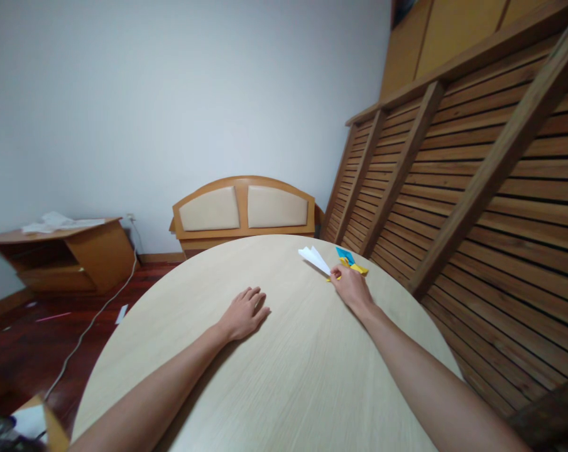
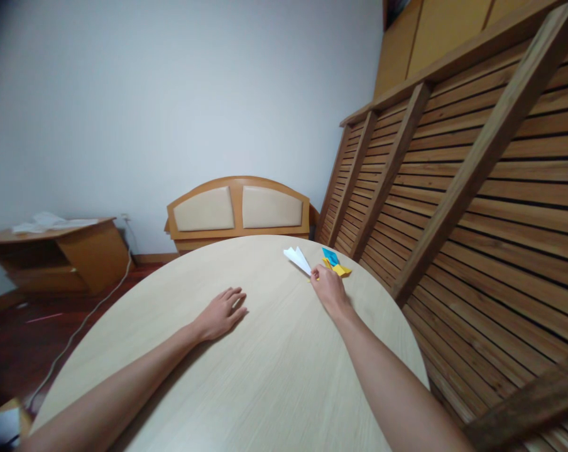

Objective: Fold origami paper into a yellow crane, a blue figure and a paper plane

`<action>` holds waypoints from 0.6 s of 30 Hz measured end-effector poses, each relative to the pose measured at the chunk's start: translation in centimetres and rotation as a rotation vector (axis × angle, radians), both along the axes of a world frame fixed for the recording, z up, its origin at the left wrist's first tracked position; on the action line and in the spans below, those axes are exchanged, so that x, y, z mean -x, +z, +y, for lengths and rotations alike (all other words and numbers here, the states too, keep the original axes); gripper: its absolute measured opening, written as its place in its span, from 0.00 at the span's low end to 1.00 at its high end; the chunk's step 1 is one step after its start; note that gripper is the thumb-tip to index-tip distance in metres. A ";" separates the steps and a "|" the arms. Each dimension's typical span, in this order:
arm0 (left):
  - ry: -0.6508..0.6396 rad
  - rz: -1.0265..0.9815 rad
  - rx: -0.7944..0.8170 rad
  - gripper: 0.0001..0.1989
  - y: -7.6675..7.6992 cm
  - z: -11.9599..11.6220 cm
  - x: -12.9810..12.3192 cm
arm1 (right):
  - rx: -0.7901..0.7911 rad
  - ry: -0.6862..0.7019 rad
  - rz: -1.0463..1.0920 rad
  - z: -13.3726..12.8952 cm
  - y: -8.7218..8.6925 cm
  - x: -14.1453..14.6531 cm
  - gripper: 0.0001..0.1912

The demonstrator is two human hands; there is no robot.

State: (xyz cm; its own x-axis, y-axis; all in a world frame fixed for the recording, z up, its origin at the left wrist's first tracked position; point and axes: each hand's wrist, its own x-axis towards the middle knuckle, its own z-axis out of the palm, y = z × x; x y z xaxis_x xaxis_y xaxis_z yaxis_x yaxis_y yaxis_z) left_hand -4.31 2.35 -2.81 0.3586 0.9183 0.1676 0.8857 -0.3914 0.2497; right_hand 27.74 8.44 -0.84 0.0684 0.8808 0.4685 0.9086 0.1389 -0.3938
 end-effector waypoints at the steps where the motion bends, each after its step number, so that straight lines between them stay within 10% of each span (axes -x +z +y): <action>1: -0.010 0.000 0.008 0.32 0.0 -0.1 -0.1 | 0.005 -0.012 -0.003 0.0 0.0 -0.1 0.07; 18: -0.156 0.022 0.065 0.34 0.5 -1.2 -1.0 | 0.064 -0.054 -0.109 0.5 -0.9 0.3 0.09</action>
State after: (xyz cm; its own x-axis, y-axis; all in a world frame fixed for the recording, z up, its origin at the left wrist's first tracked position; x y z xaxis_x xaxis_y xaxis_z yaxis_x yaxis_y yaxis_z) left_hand -3.33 1.19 -2.32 0.5007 0.8598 0.1002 0.8208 -0.5083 0.2606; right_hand 27.41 8.95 -1.74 0.0686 0.9056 0.4186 0.9521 0.0659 -0.2988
